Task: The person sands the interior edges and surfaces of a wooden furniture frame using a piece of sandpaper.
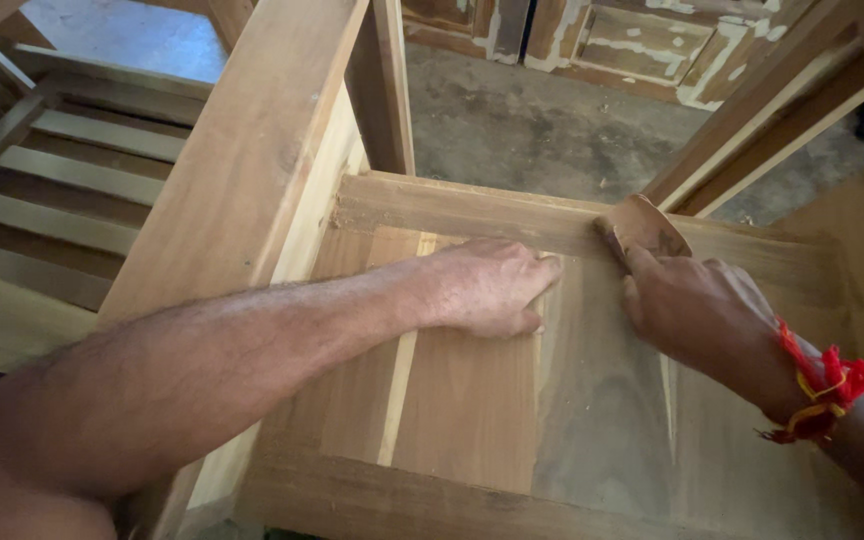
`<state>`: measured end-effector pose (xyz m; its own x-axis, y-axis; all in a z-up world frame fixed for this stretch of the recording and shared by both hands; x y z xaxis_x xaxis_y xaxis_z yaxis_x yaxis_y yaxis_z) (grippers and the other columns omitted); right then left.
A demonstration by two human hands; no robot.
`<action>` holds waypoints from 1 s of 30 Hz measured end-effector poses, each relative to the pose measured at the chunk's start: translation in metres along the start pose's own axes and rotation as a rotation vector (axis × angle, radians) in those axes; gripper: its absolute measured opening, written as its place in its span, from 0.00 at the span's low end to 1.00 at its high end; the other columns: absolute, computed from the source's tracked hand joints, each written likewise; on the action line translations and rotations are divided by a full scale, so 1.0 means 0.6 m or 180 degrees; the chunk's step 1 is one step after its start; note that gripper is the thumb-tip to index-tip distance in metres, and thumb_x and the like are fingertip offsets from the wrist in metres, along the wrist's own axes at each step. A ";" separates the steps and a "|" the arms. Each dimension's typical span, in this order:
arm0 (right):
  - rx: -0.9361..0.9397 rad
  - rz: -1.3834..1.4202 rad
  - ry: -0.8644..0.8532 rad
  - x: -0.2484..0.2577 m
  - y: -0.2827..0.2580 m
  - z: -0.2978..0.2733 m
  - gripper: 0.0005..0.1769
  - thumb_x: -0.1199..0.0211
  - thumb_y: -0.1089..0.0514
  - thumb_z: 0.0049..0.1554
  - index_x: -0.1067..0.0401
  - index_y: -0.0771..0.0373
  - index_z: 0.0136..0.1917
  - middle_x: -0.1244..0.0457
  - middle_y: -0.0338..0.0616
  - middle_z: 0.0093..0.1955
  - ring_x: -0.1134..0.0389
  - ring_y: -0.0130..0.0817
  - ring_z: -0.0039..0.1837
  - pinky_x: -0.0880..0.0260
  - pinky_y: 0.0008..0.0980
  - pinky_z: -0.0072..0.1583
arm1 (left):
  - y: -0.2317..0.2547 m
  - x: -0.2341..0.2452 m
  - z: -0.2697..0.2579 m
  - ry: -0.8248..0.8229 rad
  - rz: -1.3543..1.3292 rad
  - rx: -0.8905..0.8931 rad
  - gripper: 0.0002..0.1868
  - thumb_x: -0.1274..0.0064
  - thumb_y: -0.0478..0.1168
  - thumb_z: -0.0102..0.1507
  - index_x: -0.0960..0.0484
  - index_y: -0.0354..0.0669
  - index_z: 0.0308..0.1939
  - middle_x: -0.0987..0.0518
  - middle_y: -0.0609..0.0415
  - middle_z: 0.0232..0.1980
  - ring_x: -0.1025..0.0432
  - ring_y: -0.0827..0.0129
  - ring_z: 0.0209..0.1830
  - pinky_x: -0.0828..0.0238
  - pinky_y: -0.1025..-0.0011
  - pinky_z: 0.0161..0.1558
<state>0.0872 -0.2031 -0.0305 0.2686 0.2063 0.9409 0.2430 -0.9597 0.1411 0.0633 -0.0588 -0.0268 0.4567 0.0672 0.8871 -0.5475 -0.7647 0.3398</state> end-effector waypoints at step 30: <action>-0.0185 0.0134 -0.0127 -0.030 0.046 0.031 0.20 0.59 0.58 0.64 0.31 0.67 0.60 0.30 0.47 0.33 0.29 0.38 0.30 0.26 0.41 0.33 | 0.000 0.002 0.005 0.0293 0.0017 -0.0247 0.22 0.47 0.45 0.61 0.24 0.36 0.54 0.18 0.39 0.51 0.24 0.49 0.56 0.27 0.52 0.58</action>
<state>0.1066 -0.2299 -0.0494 0.3146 0.1717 0.9336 0.1764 -0.9769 0.1203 0.0660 -0.0605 -0.0265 0.3894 0.1246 0.9126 -0.6041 -0.7134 0.3551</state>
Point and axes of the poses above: each hand's wrist, its own z-axis towards the middle knuckle, its own x-axis out of the back of the hand, y = z × x, the point moved 9 cm from there along z, towards the middle knuckle
